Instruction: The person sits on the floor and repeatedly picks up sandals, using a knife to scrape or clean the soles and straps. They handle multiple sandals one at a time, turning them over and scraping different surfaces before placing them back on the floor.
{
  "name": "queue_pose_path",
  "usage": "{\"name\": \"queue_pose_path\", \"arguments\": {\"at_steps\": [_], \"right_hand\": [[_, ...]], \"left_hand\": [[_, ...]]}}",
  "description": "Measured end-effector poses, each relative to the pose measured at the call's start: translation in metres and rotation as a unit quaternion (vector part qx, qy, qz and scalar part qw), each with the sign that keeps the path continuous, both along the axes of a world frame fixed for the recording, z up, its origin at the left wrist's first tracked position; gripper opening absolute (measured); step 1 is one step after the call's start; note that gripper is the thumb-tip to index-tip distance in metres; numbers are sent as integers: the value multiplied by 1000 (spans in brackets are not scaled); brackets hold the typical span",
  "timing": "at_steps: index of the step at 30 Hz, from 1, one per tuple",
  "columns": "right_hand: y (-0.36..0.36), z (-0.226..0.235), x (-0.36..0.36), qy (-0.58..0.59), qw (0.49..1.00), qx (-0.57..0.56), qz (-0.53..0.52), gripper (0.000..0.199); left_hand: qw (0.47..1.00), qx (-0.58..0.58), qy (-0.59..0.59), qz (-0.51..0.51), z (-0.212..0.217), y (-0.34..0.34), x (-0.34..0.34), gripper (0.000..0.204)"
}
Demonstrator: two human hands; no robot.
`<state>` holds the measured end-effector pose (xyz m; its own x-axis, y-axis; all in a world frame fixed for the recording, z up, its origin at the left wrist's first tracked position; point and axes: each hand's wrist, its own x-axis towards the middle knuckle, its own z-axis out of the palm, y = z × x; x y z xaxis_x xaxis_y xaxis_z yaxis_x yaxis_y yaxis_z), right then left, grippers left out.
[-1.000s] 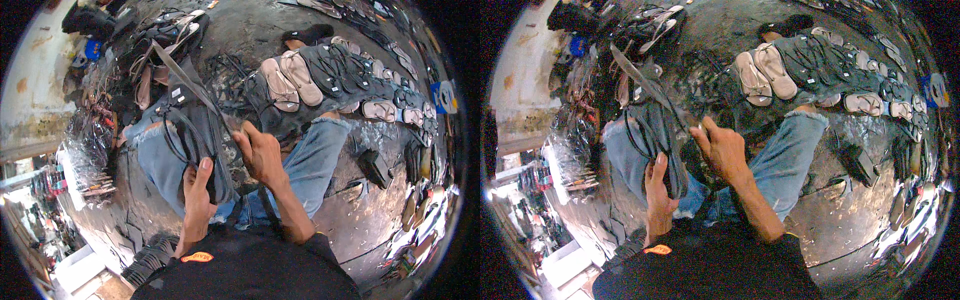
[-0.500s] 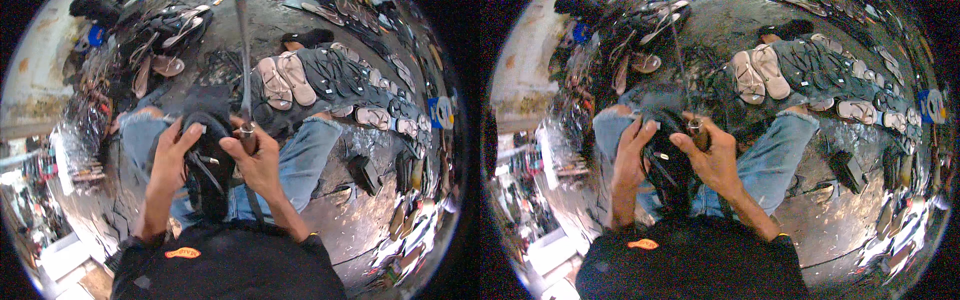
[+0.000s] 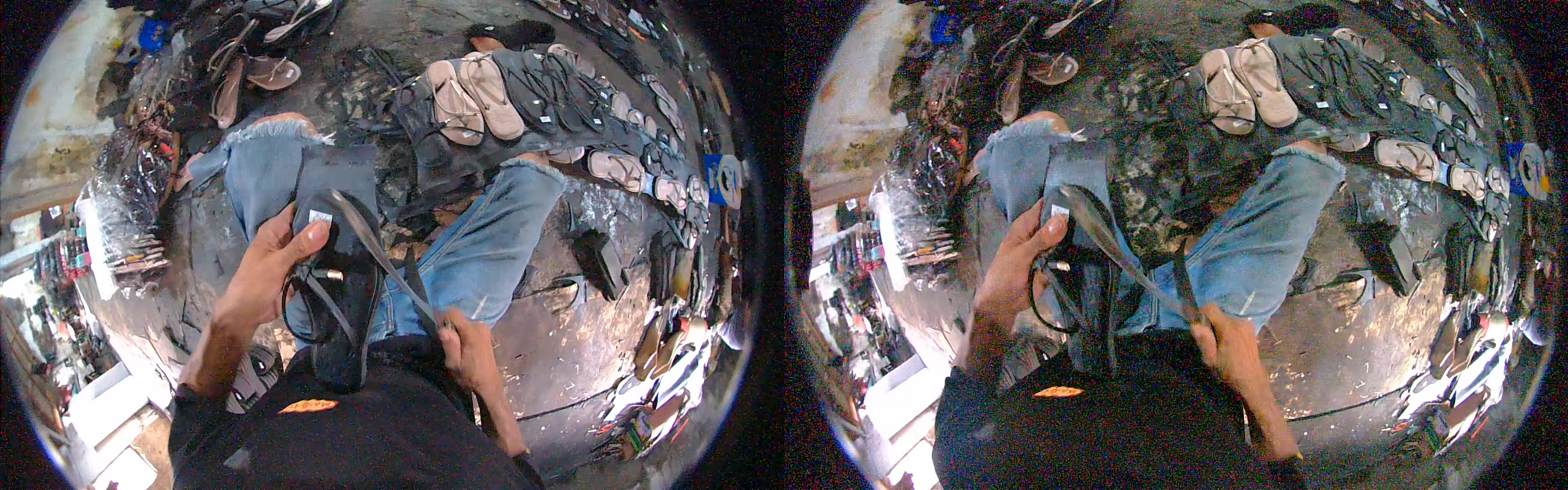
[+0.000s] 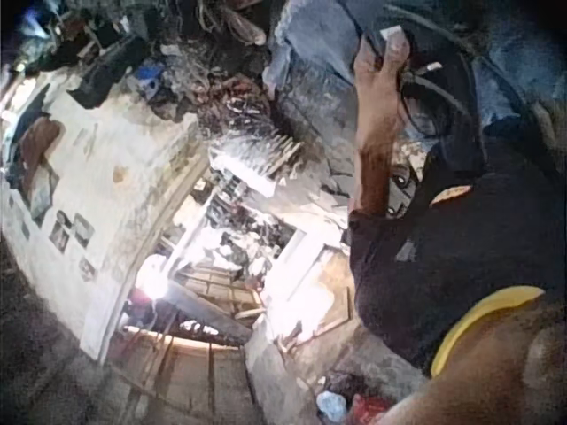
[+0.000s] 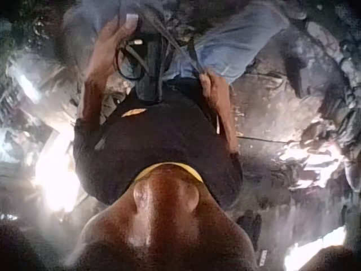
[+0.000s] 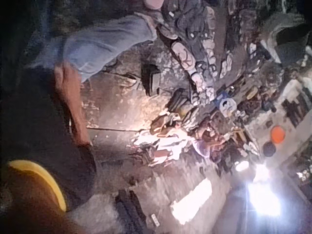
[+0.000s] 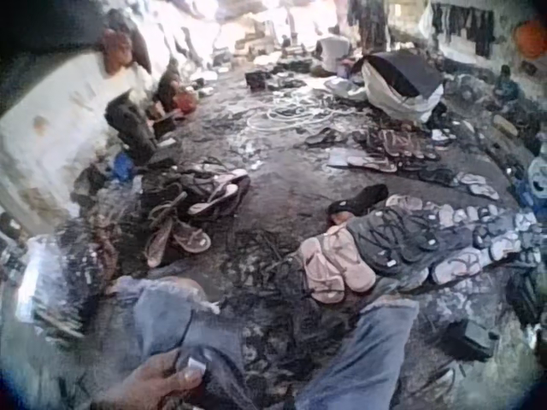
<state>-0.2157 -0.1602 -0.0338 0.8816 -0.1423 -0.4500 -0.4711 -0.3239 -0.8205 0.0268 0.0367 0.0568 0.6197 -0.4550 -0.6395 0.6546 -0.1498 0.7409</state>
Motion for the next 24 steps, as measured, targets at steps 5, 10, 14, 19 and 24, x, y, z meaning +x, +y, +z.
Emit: {"name": "queue_pose_path", "arguments": {"at_steps": [5, 10, 14, 19, 24], "right_hand": [[-15, -2, 106, -85, 994, -31, 57, 34], [-37, 23, 173, -111, 981, -42, 152, 39], [-39, 30, 194, -103, 974, -68, 190, 44], [-25, 22, 196, -186, 972, -55, 129, 37], [-52, 36, 212, -135, 960, -37, 243, 40]], "left_hand": [[988, 70, -56, -126, 1, 2, 21, 47], [988, 74, -33, -132, 2, -4, 40, 43], [990, 76, -23, -115, 5, -6, 41, 43], [980, 97, -59, -161, 0, -6, 36, 44], [970, 111, -48, -210, 0, -10, 38, 45]]}}
